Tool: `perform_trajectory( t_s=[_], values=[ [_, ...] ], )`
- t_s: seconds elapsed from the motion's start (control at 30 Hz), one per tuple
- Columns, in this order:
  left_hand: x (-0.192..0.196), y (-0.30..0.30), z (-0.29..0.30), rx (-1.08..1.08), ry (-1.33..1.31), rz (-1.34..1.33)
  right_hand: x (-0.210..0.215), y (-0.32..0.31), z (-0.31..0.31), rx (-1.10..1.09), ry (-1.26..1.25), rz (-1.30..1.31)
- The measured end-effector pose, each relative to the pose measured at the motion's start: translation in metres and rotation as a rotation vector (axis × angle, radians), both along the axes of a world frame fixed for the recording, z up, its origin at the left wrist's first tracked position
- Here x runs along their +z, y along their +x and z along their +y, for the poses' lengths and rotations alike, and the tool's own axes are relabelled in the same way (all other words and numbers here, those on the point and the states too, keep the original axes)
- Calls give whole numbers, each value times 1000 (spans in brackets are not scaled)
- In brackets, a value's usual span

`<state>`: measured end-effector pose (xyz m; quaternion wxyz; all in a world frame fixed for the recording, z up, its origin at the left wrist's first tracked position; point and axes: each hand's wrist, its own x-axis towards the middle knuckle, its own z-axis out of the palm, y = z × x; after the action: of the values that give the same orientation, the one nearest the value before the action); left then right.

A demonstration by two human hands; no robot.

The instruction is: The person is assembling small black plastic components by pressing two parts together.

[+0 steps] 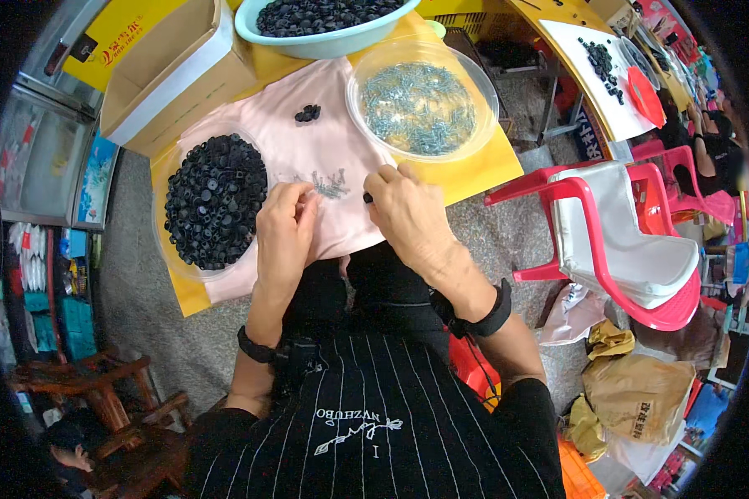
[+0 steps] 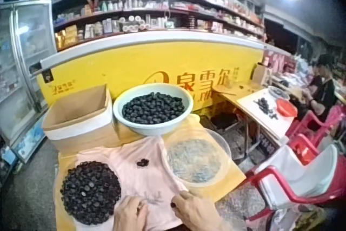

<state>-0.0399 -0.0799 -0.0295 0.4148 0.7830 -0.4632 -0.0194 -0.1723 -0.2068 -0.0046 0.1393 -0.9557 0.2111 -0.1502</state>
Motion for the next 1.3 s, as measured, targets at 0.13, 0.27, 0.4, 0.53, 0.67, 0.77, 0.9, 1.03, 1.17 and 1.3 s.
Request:
perform_trajectory(
  t_s=[0.13,0.27,0.4,0.53,0.67,0.77,0.9,1.03,1.17,1.3],
  values=[
    [-5,-2,-4,19,31,-42,-5,-5,2,-24,103,-7],
    [-5,-1,-3,40,22,-46,-11,-7,2,8,199,-68],
    [-2,-4,-2,28,-25,-22,-14,-12,1,-19,320,-117],
    [2,-4,1,13,-39,-14,-4,-8,5,-24,285,-94],
    [5,-6,2,-30,-79,-22,-3,2,5,14,215,-324],
    [3,-10,3,-72,-99,24,-7,8,7,11,364,-317],
    [3,-9,7,-88,-131,36,-14,13,8,24,511,-302],
    [0,-9,10,-95,-147,183,-20,12,7,23,590,-304],
    [1,-12,12,-82,-113,304,-17,8,10,-1,725,-303],
    [0,-14,14,-81,-116,503,-15,6,13,20,686,-316]
  ],
)
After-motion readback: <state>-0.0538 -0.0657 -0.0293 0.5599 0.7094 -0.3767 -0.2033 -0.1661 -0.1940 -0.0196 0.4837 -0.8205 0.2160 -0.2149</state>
